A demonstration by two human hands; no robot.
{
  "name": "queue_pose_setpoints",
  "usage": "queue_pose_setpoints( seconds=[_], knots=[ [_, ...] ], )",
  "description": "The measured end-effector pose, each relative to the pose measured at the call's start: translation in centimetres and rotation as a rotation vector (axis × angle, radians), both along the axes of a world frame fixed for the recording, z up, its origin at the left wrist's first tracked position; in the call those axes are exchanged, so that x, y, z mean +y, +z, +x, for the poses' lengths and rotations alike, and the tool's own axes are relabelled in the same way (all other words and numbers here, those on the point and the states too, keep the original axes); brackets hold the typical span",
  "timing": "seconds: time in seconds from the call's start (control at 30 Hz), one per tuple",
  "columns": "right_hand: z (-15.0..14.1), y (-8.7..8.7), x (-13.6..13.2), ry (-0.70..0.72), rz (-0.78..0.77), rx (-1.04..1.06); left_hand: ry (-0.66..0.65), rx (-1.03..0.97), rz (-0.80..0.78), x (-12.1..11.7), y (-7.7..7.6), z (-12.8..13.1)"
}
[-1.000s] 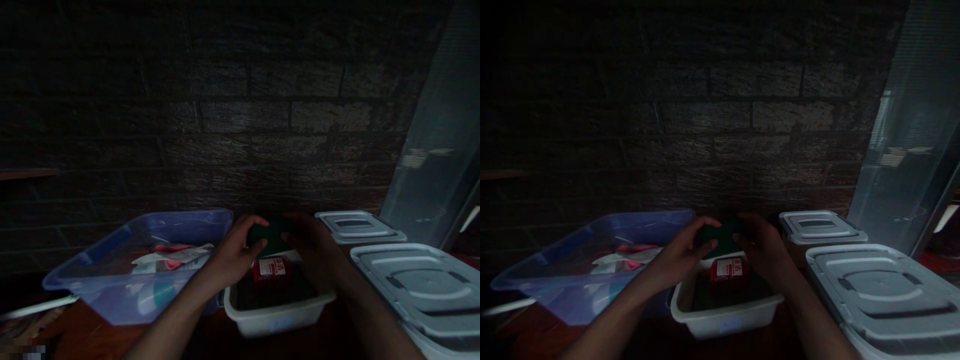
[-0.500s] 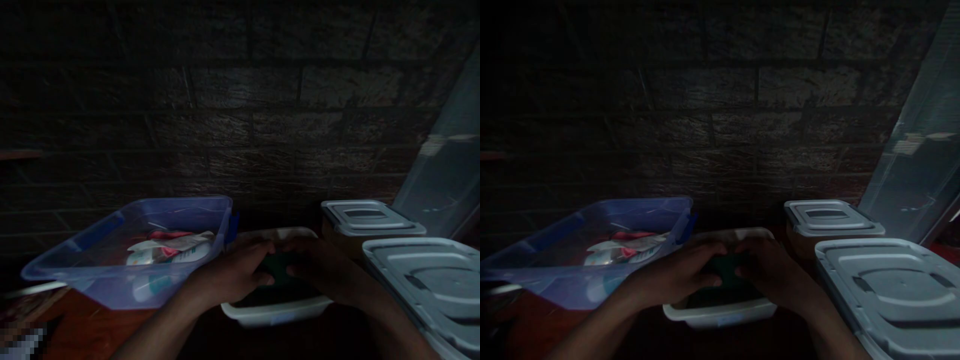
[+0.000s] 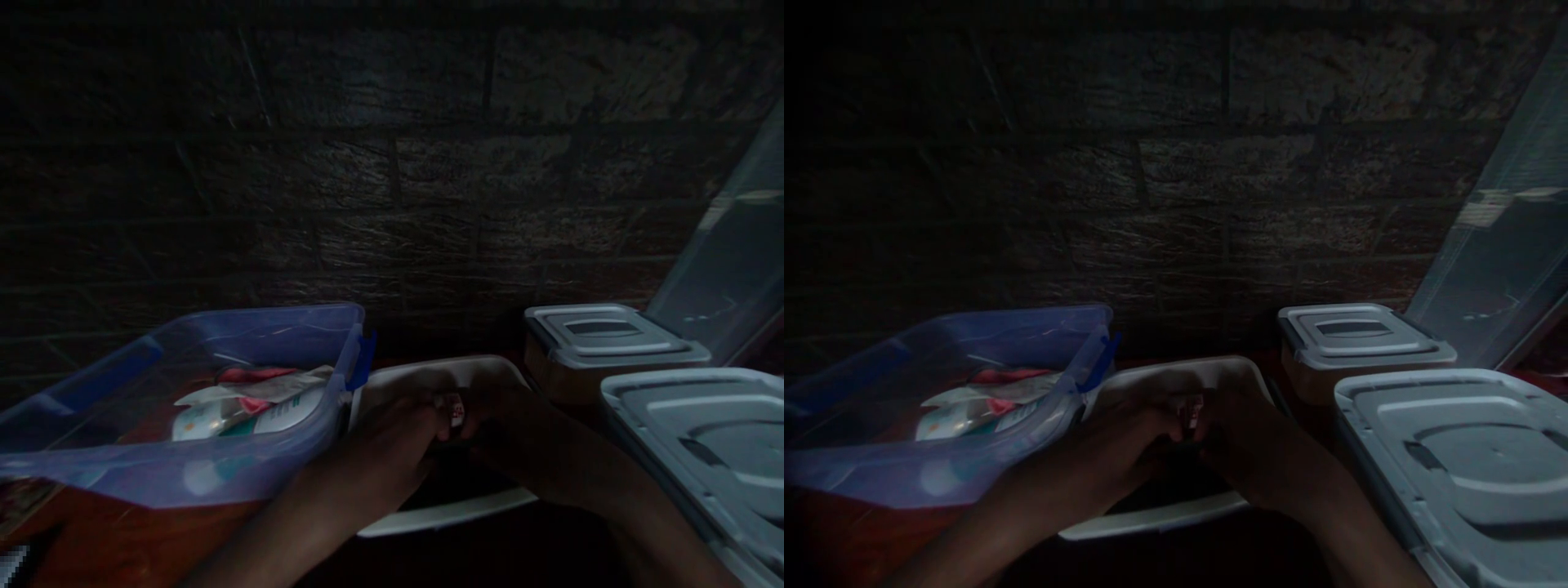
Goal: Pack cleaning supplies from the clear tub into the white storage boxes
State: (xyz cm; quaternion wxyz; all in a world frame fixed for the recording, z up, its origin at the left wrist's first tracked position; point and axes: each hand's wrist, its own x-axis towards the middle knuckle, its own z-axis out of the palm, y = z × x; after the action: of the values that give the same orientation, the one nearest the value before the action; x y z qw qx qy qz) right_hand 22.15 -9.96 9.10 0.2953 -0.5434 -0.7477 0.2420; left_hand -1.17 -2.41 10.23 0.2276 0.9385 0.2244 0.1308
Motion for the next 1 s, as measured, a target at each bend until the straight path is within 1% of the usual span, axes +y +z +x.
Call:
queue_pose_setpoints(
  seconds=[0.1, 0.17, 0.23, 0.33, 0.43, 0.53, 0.63, 0.7, 0.87, 1.0],
  knots=[
    [-0.8, 0.8, 0.5, 0.076, -0.016, -0.015, -0.009, 0.018, -0.009, 0.2, -0.5, 0.3],
    [-1.3, 1.4, 0.6, 0.055, 0.007, -0.079, -0.012, 0.026, -0.018, 0.1, -0.4, 0.5],
    [-1.6, 1.8, 0.6, 0.005, 0.046, -0.159, -0.02, 0.031, -0.021, -0.1, -0.2, 0.5],
    [-1.6, 2.1, 0.3, -0.031, 0.062, -0.221, -0.011, 0.071, -0.012, -0.4, 0.3, 0.2],
    [-1.2, 1.8, -0.1, -0.091, 0.028, -0.264, 0.029, 0.133, 0.009, -0.6, 0.7, 0.0],
    [-0.9, 1.3, -0.2, -0.161, -0.036, -0.296, 0.044, 0.137, 0.024, -0.7, 0.9, -0.1],
    [-0.8, 1.0, -0.1, -0.201, -0.151, -0.275, 0.061, 0.126, 0.012, -0.7, 0.7, -0.1],
    [-0.8, 1.0, 0.1, -0.218, -0.201, -0.282, 0.074, 0.121, -0.012, -0.6, 0.4, -0.1],
    [-0.8, 1.3, 0.4, -0.161, -0.24, -0.301, 0.076, 0.038, -0.018, 0.0, -0.3, 0.1],
    [-0.9, 1.8, 0.4, -0.13, -0.248, -0.317, 0.09, 0.062, -0.006, 0.4, -0.1, -0.1]
  ],
)
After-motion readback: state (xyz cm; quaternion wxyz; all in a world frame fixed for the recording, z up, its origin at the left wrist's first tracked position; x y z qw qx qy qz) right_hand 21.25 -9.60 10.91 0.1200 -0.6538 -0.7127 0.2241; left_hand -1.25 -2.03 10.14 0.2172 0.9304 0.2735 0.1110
